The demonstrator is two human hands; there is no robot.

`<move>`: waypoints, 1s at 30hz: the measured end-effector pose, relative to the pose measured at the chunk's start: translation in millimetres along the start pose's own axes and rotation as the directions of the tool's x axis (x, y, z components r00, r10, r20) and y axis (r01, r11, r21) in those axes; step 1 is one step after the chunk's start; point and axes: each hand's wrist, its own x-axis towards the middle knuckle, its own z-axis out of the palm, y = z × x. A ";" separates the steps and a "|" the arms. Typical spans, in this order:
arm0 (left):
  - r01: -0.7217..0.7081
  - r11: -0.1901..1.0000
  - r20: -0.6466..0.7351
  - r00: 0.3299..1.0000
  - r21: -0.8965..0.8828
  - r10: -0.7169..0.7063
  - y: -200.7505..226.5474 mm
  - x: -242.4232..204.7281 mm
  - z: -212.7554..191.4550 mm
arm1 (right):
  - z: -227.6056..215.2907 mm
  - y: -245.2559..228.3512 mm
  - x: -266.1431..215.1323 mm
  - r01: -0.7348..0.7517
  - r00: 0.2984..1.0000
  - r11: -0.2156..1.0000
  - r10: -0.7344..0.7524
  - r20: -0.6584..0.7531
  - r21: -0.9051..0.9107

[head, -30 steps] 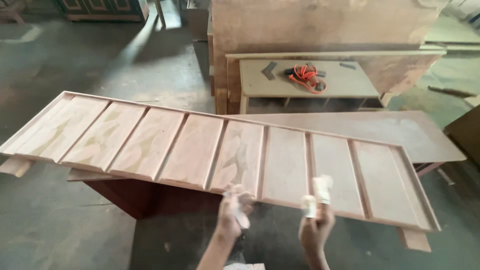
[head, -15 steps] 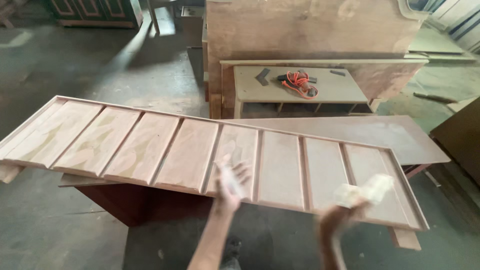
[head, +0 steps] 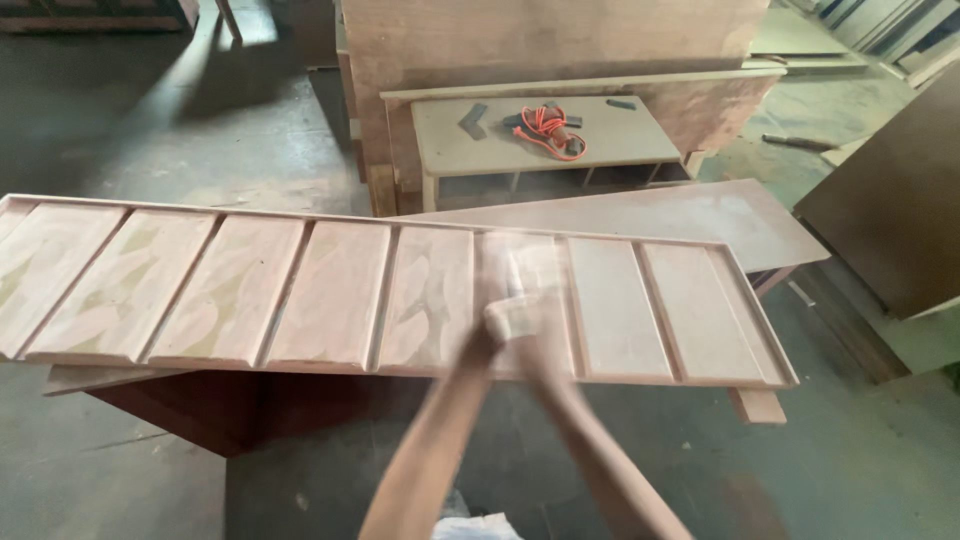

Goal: The person sands the surface of a long wooden drawer front with multiple recessed panels using a sanding block. They move the sanding block back and forth across each panel and along the edges to smooth the wood.

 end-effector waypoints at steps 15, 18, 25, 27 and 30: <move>-0.067 0.992 0.140 0.989 0.108 0.051 -11.4 -20.1 1.7 | 38.5 123.6 -35.6 -0.076 0.980 0.995 0.088 -0.180 0.070; -0.156 0.980 0.215 0.960 -0.123 0.180 1.2 -25.1 -3.1 | 27.9 72.1 -59.2 0.301 0.942 0.951 -0.308 -0.137 -0.070; 0.114 0.974 -0.462 0.865 -0.197 -0.195 -98.1 -58.9 -130.2 | 68.0 91.3 -95.4 -0.148 0.989 0.978 0.150 -0.004 0.148; 0.102 0.941 -0.596 0.750 -0.324 -0.286 -151.0 -69.5 -180.2 | 76.7 124.9 -132.9 -0.374 0.927 0.912 0.361 0.105 0.166; 0.221 0.975 -0.798 0.592 0.029 -0.111 -187.0 -111.9 -225.9 | 88.8 194.3 -183.2 -0.360 0.932 0.933 0.361 -0.035 0.016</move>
